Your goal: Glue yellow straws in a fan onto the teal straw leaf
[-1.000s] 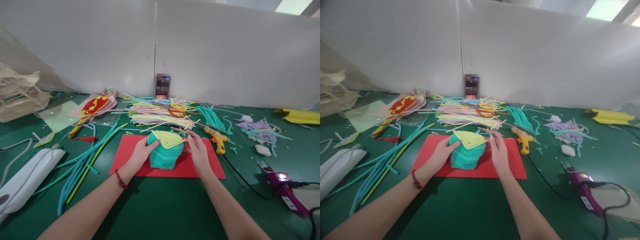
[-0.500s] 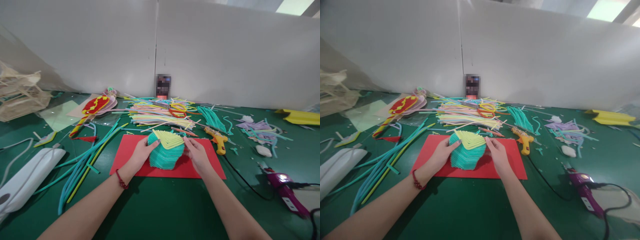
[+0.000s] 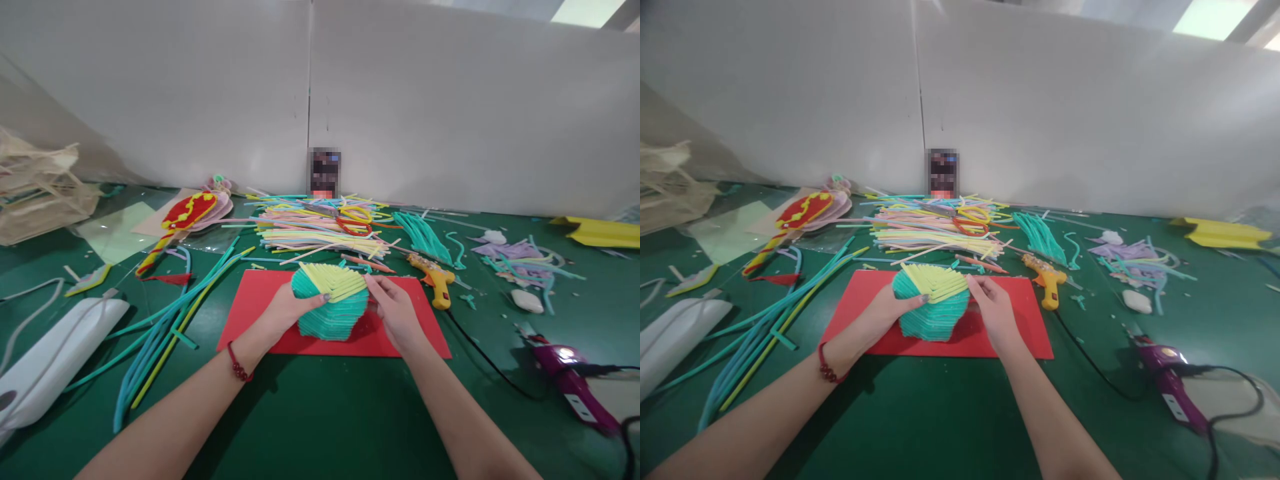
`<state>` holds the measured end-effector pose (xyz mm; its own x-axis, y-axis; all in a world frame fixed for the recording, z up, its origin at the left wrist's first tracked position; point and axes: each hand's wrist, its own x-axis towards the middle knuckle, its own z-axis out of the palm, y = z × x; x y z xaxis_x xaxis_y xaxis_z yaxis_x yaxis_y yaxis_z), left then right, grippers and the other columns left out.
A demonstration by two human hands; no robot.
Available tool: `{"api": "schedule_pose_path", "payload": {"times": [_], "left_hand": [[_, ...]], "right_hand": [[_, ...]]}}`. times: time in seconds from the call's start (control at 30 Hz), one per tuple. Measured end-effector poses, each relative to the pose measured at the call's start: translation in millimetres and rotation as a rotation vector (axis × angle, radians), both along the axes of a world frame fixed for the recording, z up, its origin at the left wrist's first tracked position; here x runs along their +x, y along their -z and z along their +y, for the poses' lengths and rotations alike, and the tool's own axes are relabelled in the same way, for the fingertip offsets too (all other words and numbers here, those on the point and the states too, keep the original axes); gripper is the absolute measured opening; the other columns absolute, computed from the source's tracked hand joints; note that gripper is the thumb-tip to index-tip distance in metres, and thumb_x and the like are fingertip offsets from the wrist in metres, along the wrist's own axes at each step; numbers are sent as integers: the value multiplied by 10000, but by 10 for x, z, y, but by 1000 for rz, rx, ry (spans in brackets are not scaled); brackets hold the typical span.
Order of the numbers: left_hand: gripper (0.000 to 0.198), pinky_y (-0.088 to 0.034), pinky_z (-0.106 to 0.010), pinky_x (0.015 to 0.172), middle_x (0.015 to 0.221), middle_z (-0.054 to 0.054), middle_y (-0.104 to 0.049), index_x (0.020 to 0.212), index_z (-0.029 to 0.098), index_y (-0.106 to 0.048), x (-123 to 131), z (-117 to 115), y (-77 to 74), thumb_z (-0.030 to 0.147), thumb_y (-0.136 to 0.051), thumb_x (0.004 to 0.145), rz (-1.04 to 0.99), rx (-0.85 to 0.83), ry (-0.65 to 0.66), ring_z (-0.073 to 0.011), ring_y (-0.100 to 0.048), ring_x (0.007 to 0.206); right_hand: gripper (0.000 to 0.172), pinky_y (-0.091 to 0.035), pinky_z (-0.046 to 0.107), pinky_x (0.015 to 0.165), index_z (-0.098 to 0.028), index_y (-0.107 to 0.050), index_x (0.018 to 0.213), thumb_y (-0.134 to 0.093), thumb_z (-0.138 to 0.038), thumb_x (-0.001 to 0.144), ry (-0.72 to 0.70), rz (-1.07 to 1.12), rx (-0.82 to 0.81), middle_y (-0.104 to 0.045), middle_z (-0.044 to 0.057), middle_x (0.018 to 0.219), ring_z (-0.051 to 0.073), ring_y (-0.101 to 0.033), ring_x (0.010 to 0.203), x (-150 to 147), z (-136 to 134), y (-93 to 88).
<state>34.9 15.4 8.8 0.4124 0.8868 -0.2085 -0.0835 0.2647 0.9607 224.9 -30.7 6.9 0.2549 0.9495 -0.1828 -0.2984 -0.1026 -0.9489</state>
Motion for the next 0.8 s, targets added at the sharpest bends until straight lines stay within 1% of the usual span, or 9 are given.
{"api": "schedule_pose_path", "payload": {"times": [0.07, 0.17, 0.27, 0.37, 0.6, 0.8], "left_hand": [[597, -506, -440, 900, 1093, -104, -707, 1072, 174, -670, 7, -8, -11, 411, -842, 552, 1, -22, -31, -304, -639, 1038], [575, -510, -427, 902, 1125, -101, -694, 1055, 167, -672, 8, -17, -37, 410, -837, 560, -1, -31, -46, -302, -635, 1050], [557, -510, -423, 903, 1139, -107, -688, 1044, 162, -675, 1, -18, -45, 412, -831, 571, 1, -15, -36, -302, -635, 1049], [535, -518, -412, 890, 1129, -103, -693, 1051, 170, -677, -10, -5, -17, 415, -817, 597, 11, -3, -7, -288, -647, 1027], [515, -524, -406, 882, 1120, -101, -697, 1061, 172, -679, -24, 15, 28, 409, -806, 622, -4, -5, 16, -279, -657, 1006], [489, -530, -398, 878, 1126, -94, -695, 1071, 174, -674, -29, 14, 37, 387, -796, 648, -19, 3, 19, -272, -658, 1005]], "right_hand": [[347, -523, 310, 603, -198, -695, 806, -752, -503, 650, -18, 9, 4, -721, 34, 814, 205, -652, 750, -9, -8, -17], [352, -523, 310, 601, -192, -684, 759, -739, -524, 656, -57, 28, 0, -719, 39, 789, 207, -655, 743, -16, -17, -43], [351, -524, 306, 589, -193, -663, 724, -740, -527, 652, -79, 32, -1, -711, 34, 762, 203, -651, 723, -12, -18, -61], [357, -526, 305, 590, -196, -647, 709, -734, -538, 652, -96, 18, -6, -699, 24, 736, 194, -643, 704, -3, -17, -73], [367, -518, 305, 608, -198, -636, 704, -727, -550, 652, -118, 7, -11, -691, 24, 737, 190, -645, 708, 11, -28, -90], [339, -513, 296, 610, -206, -649, 758, -731, -521, 663, -123, 32, 3, -698, 20, 768, 187, -644, 727, 18, -37, -80]]}}
